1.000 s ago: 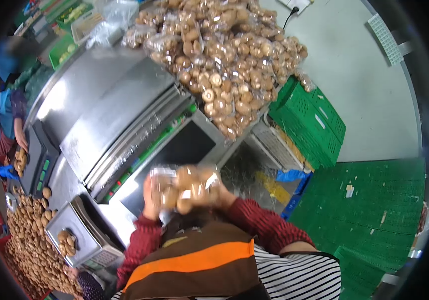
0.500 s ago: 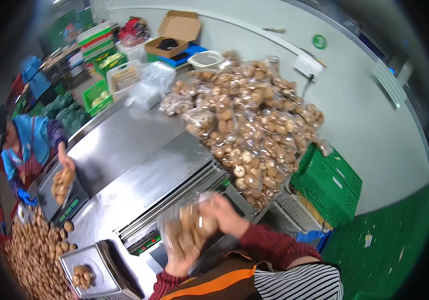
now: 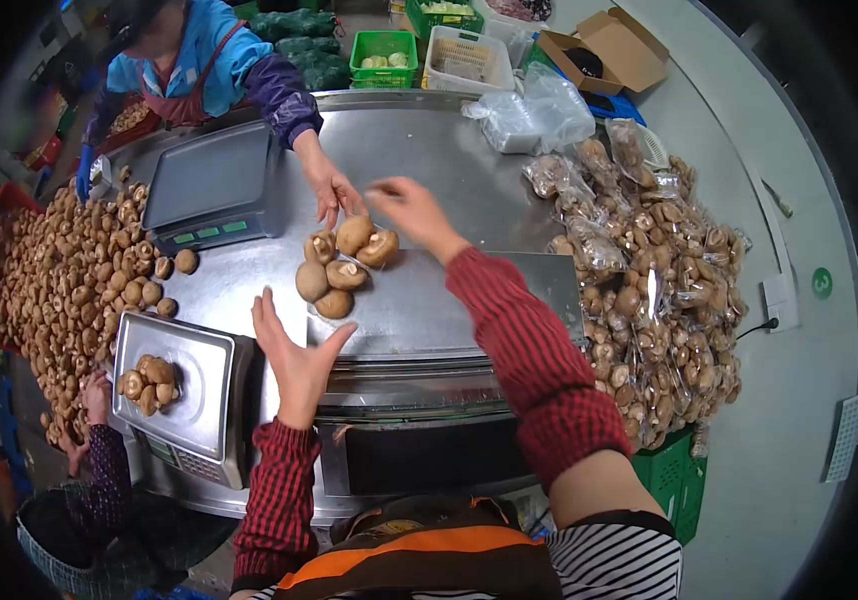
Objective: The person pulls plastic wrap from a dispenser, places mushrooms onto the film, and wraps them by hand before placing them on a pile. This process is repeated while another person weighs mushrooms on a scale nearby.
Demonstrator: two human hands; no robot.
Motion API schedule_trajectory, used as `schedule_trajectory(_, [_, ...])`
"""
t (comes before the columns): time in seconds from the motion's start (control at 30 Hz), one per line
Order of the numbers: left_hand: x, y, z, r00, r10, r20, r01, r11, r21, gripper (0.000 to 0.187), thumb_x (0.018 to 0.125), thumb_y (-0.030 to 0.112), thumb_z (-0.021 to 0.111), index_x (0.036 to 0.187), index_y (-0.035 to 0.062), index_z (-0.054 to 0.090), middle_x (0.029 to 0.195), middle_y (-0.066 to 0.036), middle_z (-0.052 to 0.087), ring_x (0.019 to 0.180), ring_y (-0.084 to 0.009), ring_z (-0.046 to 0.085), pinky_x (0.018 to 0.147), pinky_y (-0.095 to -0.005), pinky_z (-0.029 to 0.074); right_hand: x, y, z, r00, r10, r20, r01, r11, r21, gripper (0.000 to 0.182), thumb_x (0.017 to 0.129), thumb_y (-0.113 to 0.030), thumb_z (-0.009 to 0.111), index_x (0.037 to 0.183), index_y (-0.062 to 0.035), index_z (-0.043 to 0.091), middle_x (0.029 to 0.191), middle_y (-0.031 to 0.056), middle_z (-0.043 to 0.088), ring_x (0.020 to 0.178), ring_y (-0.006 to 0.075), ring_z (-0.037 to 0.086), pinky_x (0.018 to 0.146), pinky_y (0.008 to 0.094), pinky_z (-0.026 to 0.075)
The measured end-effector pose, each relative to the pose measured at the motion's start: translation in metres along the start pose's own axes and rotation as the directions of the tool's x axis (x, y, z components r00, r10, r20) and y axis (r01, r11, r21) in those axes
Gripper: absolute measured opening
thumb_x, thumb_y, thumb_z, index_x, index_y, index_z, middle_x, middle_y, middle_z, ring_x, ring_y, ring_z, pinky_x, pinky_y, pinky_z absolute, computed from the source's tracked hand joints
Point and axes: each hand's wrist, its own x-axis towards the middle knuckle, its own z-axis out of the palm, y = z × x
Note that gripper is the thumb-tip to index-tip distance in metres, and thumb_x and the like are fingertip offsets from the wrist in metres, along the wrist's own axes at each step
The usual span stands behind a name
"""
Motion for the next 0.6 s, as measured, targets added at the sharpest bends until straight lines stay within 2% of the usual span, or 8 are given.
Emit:
schedule_trajectory(0.07, [0.027, 0.002, 0.020, 0.999, 0.000, 0.034, -0.003, 0.997, 0.077, 0.120, 0.057, 0.043, 0.091, 0.144, -0.0053, 0.025, 0.145, -0.033, 0.026, 0.137, -0.0457, 0.024, 0.113, -0.0489, 0.024, 0.031, -0.006, 0.027, 0.880, -0.364, 0.305, 0.409, 0.907, -0.098, 0.041, 0.086, -0.036, 0.066, 0.114, -0.0053, 0.067, 0.114, 0.0144, 0.065, 0.105, 0.0314, 0.061, 0.094, 0.0390, 0.045])
schedule_trajectory(0.2, [0.043, 0.003, 0.047, 0.968, 0.199, 0.151, -0.204, 0.979, 0.015, 0.110, 0.049, 0.043, 0.091, 0.133, -0.0051, 0.039, 0.126, -0.023, 0.050, 0.119, -0.0400, 0.045, 0.102, -0.0486, 0.034, -0.006, -0.007, 0.031, 0.809, -0.306, 0.502, 0.425, 0.895, -0.139, 0.046, 0.083, -0.042, 0.067, 0.111, -0.0062, 0.067, 0.112, 0.0154, 0.065, 0.107, 0.0343, 0.058, 0.098, 0.0415, 0.041])
schedule_trajectory(0.3, [0.036, 0.014, 0.065, 0.909, 0.370, 0.193, -0.354, 0.928, -0.112, 0.103, 0.049, 0.039, 0.091, 0.130, -0.0030, 0.043, 0.120, -0.020, 0.054, 0.112, -0.0382, 0.050, 0.098, -0.0453, 0.039, -0.064, 0.001, -0.012, 0.910, -0.081, 0.405, 0.238, 0.905, -0.352, 0.048, 0.083, -0.039, 0.068, 0.118, -0.0062, 0.062, 0.125, 0.0157, 0.059, 0.118, 0.0346, 0.051, 0.104, 0.0424, 0.037])
schedule_trajectory(0.37, [0.033, 0.023, 0.075, 0.729, 0.482, 0.487, -0.382, 0.876, -0.295, 0.108, 0.045, 0.033, 0.093, 0.134, -0.0019, 0.042, 0.128, -0.023, 0.051, 0.118, -0.0401, 0.048, 0.103, -0.0455, 0.036, -0.123, 0.007, -0.030, 0.999, -0.050, 0.016, 0.050, 0.826, -0.562, 0.048, 0.085, -0.043, 0.062, 0.116, -0.0062, 0.060, 0.124, 0.0175, 0.057, 0.114, 0.0361, 0.050, 0.100, 0.0433, 0.039])
schedule_trajectory(0.4, [0.032, 0.028, 0.078, 0.721, 0.496, 0.484, -0.390, 0.868, -0.308, 0.108, 0.045, 0.033, 0.093, 0.134, -0.0019, 0.042, 0.128, -0.023, 0.051, 0.118, -0.0401, 0.048, 0.103, -0.0455, 0.036, -0.146, 0.001, -0.033, 0.995, 0.076, -0.060, -0.097, 0.807, -0.583, 0.051, 0.086, -0.043, 0.062, 0.120, -0.0057, 0.057, 0.125, 0.0189, 0.055, 0.119, 0.0381, 0.046, 0.102, 0.0456, 0.038])
schedule_trajectory(0.5, [0.023, 0.036, 0.074, 0.657, 0.548, 0.517, -0.357, 0.831, -0.426, 0.116, 0.045, 0.036, 0.093, 0.140, 0.0013, 0.037, 0.137, -0.026, 0.044, 0.130, -0.0435, 0.039, 0.110, -0.0484, 0.031, -0.172, 0.020, -0.043, 0.979, 0.026, -0.201, -0.122, 0.868, -0.481, 0.053, 0.088, -0.043, 0.061, 0.122, -0.0029, 0.055, 0.122, 0.0210, 0.055, 0.116, 0.0382, 0.050, 0.101, 0.0451, 0.039])
schedule_trajectory(0.53, [0.019, 0.034, 0.067, 0.696, 0.560, 0.450, -0.407, 0.823, -0.396, 0.118, 0.046, 0.037, 0.094, 0.142, 0.0006, 0.035, 0.140, -0.025, 0.040, 0.132, -0.0426, 0.037, 0.109, -0.0485, 0.031, -0.174, 0.018, -0.058, 0.946, 0.152, -0.285, -0.251, 0.901, -0.353, 0.058, 0.089, -0.044, 0.058, 0.126, 0.0001, 0.054, 0.125, 0.0235, 0.054, 0.112, 0.0378, 0.054, 0.098, 0.0448, 0.042])
schedule_trajectory(0.6, [0.001, 0.034, 0.035, 0.828, 0.448, 0.336, -0.360, 0.886, -0.293, 0.100, 0.058, 0.028, 0.090, 0.140, 0.0011, 0.038, 0.137, -0.025, 0.042, 0.130, -0.0399, 0.039, 0.107, -0.0447, 0.035, -0.216, 0.003, -0.104, 0.921, 0.189, -0.342, -0.323, 0.859, -0.397, 0.056, 0.089, -0.046, 0.057, 0.119, 0.0013, 0.058, 0.122, 0.0238, 0.057, 0.108, 0.0378, 0.056, 0.095, 0.0440, 0.043])
